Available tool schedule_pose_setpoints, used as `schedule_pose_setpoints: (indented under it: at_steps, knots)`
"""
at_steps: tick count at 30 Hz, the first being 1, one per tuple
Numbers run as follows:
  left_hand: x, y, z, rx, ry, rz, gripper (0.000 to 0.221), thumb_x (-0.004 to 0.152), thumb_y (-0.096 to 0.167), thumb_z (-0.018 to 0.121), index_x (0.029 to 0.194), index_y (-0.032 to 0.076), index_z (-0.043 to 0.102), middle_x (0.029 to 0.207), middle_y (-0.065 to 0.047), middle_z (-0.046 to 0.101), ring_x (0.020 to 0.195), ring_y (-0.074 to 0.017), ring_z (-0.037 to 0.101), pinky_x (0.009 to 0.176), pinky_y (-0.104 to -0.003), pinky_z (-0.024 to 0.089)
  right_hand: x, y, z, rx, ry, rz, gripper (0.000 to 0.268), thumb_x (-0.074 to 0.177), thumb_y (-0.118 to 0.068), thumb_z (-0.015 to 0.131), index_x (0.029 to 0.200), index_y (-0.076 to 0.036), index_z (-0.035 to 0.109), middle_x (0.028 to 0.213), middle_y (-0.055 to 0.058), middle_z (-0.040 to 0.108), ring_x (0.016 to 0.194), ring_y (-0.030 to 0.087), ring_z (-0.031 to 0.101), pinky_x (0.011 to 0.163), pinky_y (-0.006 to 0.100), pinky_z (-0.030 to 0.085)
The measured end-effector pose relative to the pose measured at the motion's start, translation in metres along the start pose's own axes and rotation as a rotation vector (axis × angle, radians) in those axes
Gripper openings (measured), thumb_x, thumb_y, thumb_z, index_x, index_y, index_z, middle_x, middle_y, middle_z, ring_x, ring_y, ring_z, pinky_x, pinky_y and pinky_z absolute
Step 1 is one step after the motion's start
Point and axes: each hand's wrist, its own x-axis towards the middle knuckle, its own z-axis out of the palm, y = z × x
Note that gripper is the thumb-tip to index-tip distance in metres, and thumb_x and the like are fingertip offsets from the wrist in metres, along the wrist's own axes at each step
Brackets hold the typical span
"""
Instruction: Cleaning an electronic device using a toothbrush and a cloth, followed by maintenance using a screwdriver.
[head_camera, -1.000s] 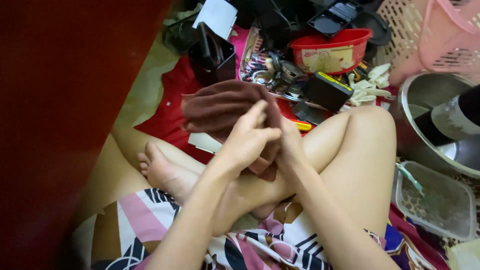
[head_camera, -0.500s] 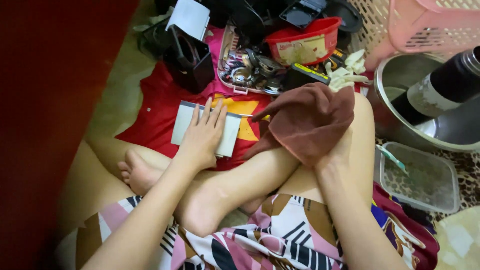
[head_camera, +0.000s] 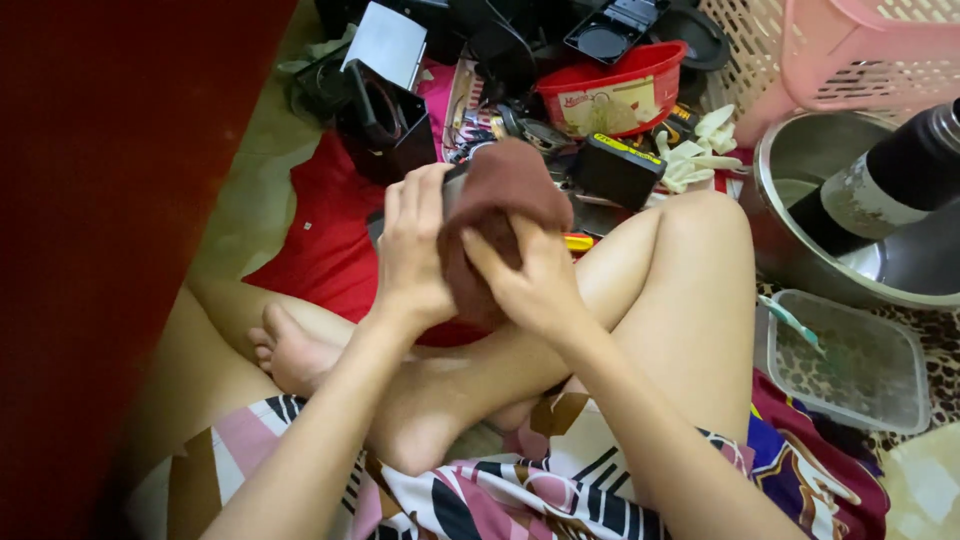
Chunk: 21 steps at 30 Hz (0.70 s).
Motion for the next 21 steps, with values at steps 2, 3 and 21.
schedule_pose_setpoints:
  at_steps: [2,3,21]
  knots:
    - [-0.005,0.007,-0.005,-0.081,0.157,0.105,0.052,0.070,0.025,0.050,0.116,0.002,0.041,0.113,-0.014,0.048,0.099,-0.0326,0.043,0.083,-0.041,0.042,0.016,-0.016,-0.005,-0.025,0.104,-0.129,0.037,0.080,-0.035,0.052,0.106,-0.008,0.054,0.097,0.010,0.063,0.089,0.019,0.059,0.080,0.031,0.043]
    - [-0.004,0.009,-0.007,-0.082,0.162,0.106,0.052,0.070,0.025,0.050,0.116,0.002,0.041,0.113,-0.014,0.048,0.099,-0.0326,0.043,0.083,-0.041,0.042,0.027,-0.012,-0.008,-0.027,0.103,-0.134,0.037,0.080,-0.035,0.052,0.106,-0.008,0.054,0.097,0.010,0.063,0.089,0.019,0.059,0.080,0.031,0.043]
    - [0.002,0.049,-0.034,-0.352,0.410,-0.105,0.103,0.036,0.043,0.084,0.120,0.004,0.039,0.115,-0.010,0.048,0.106,-0.0229,0.051,0.090,-0.033,0.043,0.059,-0.034,0.003,0.827,-0.098,-0.023,0.041,0.080,-0.033,0.048,0.105,-0.001,0.058,0.106,0.016,0.059,0.099,0.027,0.057,0.091,0.039,0.042]
